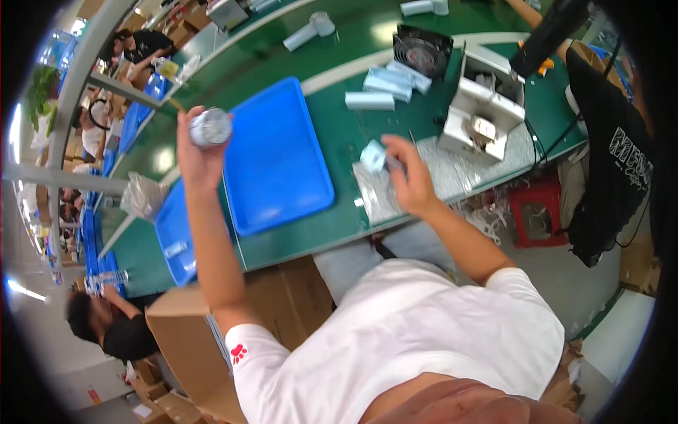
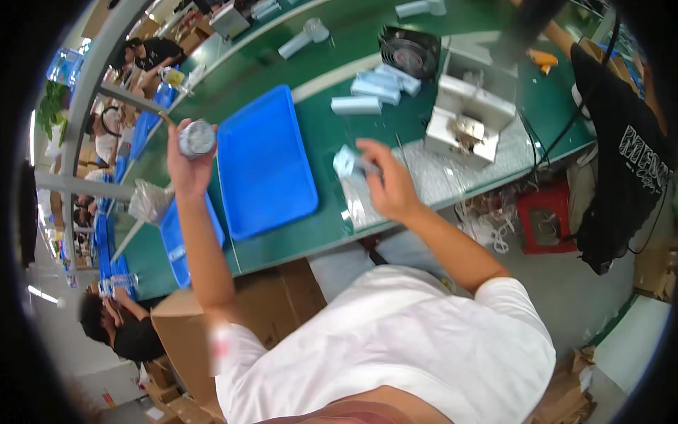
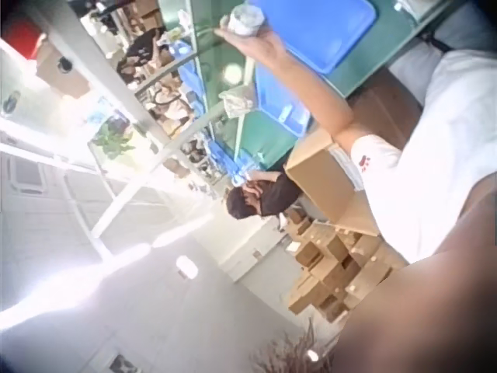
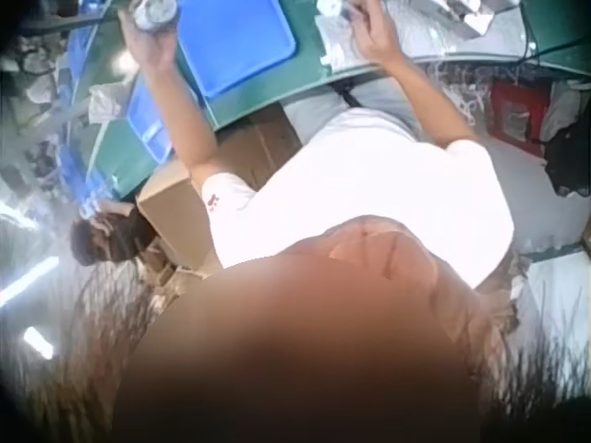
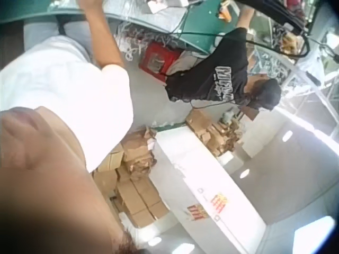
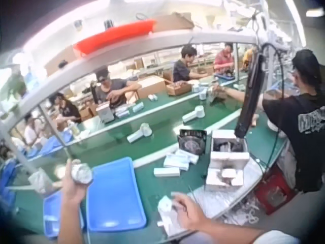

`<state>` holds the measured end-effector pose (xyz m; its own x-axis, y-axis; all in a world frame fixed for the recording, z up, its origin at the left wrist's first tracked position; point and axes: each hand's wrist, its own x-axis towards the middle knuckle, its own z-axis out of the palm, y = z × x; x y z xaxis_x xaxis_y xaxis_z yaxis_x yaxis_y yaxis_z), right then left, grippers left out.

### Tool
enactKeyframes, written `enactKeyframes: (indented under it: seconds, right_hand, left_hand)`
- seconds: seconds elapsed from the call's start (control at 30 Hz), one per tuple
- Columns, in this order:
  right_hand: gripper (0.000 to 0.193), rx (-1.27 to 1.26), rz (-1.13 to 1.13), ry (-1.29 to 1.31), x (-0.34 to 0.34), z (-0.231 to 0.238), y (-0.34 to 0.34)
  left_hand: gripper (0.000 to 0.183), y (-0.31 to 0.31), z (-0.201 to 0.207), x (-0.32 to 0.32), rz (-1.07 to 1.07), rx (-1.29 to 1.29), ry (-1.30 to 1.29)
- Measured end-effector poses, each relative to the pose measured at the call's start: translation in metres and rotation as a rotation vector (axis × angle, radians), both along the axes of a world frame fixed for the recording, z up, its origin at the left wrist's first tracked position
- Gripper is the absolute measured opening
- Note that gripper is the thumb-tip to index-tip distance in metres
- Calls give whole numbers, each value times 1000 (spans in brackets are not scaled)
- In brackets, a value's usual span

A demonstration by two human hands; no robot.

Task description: The person assembles small electronic fan units by inserting circular fan components into rectangular light-blue plastic housings. They use a handheld power tool to secure the parts and place the finished units into blue trays on a green workbench.

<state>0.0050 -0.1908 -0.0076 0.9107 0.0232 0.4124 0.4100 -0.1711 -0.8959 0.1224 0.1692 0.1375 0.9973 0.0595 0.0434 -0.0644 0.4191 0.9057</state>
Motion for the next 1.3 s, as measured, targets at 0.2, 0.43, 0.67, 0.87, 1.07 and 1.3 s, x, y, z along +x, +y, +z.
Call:
enactKeyframes:
  seconds: [0.2,0.43,0.67,0.87,1.07,1.3]
  right_hand:
    - [55,778,313,327,-24,15,-55]
    - [51,626,253,330,-41,7,-71]
    - [46,926,216,124,-32,24,-68]
    - [48,857,281,68,-24,28,-58]
    - [59,672,134,69,-18,34,-56]
    - [57,707,410,172,-25,41,-81]
  left_hand:
    - [27,-136,-92,-131,-265,254,-35]
    - [11,-197,-112,-158,-242,572,-311]
    - [7,-196,-89,-153,-244,683,-332]
    - [7,-194,-98,-150,-252,689,-369]
    - [7,-190,-99,-143,-293,674,-384]
    - [6,-188,-98,-137,-233,665,-385]
